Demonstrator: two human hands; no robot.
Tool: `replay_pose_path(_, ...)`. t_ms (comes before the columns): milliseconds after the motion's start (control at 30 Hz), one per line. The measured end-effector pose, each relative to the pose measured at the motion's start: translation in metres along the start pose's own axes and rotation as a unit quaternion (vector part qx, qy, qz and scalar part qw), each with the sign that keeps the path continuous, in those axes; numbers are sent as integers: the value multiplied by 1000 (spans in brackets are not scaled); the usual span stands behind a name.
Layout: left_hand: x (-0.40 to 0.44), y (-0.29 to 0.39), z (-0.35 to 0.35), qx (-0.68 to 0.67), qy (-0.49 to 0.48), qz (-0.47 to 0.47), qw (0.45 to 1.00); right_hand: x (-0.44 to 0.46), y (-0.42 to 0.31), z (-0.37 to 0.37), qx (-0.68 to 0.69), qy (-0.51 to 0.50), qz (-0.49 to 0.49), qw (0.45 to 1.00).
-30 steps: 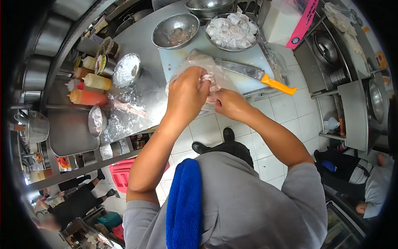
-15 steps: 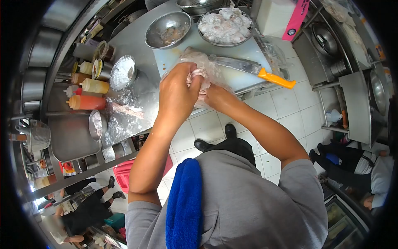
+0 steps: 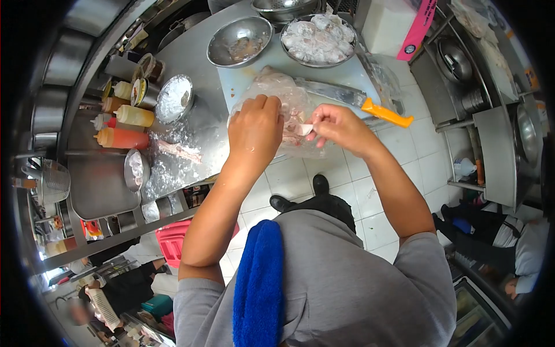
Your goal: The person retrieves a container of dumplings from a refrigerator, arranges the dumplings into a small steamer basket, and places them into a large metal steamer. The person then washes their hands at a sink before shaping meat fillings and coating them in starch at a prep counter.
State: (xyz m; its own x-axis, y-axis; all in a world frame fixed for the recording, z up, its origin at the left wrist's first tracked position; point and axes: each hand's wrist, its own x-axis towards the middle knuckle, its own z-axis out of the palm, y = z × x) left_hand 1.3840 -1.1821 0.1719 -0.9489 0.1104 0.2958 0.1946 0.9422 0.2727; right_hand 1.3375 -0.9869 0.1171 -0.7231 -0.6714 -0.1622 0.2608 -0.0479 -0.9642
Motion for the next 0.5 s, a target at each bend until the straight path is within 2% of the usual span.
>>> replay_pose_path(67, -4, -9, 12, 116, -79, 31, 990, 1, -8, -8, -2, -3, 5, 1000)
replay_pose_path(200, -7, -14, 14, 12, -118, 23, 993, 3, -44, -12, 18, -62, -27, 998)
replay_pose_path(233, 0, -11, 11, -190, -204, -46, 959, 6, -52, -13, -13, -83, -26, 996)
replay_pose_path(267, 4, -9, 9, -383, -279, -111, 874, 9, -58, -14, -44, -103, -24, 993)
replay_pose_path(300, 6, -7, 10, -385, -277, -111, 873, 12, -66, -14, -48, -103, -23, 993)
replay_pose_path(367, 11, -2, 11, -560, -310, -90, 763, 18, -82, -14, -98, -115, 1, 988)
replay_pose_path(467, 9, -3, 9, -589, -315, -109, 736, 23, -109, -11, -142, -102, 6, 985)
replay_pose_path(500, 6, -2, 6, -620, -287, -106, 722, 26, -117, -12, -104, -125, -10, 987)
